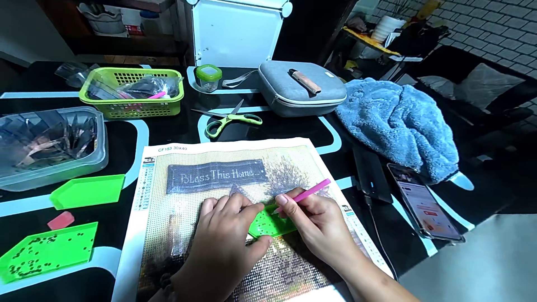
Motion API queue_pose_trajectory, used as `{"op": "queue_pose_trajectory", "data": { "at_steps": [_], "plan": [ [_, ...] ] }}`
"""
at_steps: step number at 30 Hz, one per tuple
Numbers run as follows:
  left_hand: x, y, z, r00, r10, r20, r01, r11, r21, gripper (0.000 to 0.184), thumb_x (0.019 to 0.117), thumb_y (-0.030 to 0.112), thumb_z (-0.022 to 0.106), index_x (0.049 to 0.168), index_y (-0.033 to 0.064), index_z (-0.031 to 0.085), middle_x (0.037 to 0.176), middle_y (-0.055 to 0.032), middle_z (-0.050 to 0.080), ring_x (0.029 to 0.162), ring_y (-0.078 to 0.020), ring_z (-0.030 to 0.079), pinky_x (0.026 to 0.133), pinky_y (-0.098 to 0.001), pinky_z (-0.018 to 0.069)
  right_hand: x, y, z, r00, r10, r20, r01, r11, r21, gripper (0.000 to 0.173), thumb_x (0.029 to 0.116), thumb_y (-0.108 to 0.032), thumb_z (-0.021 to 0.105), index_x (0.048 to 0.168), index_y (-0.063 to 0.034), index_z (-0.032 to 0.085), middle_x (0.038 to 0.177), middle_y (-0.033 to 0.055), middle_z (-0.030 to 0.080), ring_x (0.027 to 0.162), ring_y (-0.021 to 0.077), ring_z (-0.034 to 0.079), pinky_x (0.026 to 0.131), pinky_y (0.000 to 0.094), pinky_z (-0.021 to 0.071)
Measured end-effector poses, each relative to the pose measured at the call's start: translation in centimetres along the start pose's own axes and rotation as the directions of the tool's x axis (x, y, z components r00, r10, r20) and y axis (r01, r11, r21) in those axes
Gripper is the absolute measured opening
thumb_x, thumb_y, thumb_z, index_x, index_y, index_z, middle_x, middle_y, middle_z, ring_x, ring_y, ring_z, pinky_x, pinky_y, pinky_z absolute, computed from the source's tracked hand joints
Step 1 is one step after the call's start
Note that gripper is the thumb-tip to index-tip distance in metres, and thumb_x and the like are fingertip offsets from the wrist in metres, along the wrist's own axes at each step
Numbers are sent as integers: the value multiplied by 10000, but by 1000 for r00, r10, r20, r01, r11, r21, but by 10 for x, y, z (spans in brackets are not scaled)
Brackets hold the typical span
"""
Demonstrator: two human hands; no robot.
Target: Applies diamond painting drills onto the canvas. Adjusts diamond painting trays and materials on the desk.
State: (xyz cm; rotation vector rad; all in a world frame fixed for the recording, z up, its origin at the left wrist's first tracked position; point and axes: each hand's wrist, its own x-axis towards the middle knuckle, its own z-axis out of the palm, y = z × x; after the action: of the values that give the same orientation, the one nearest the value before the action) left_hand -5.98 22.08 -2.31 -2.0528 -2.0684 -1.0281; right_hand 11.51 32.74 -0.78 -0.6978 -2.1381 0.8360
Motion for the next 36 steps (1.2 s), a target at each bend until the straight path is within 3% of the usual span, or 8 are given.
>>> {"op": "queue_pose_trajectory", "data": {
  "at_steps": [15,33,36],
  "plan": [
    [0,-1,2,1000,8,-9,-8,1000,6,410,795,529,640,1064,269,807,941,75,713,822,-99,643,780,-387,448,-26,-2,-21,982,168,-84,-128,927,354,263,1069,-228,540,884,-118,693,742,-51,688,603,-18,610,554,122,502],
    [0,-3,-1,1000,-29,8,29,999,37,411,797,534,628,1073,289,807,955,79,715,844,-100,651,806,-417,449,-33,6,-15,995,38,-93,-27,993,115,277,1073,-236,538,888,-83,676,713,-60,646,614,-39,590,552,120,493],
    [0,-3,-2,999,-31,11,31,999,33,410,794,536,631,1070,289,806,953,84,713,840,-100,648,803,-416,445,-34,5,-15,996,-44,-79,42,999,-26,308,1078,-260,530,893,-64,679,731,-34,649,645,-32,600,586,122,505]
  ]
}}
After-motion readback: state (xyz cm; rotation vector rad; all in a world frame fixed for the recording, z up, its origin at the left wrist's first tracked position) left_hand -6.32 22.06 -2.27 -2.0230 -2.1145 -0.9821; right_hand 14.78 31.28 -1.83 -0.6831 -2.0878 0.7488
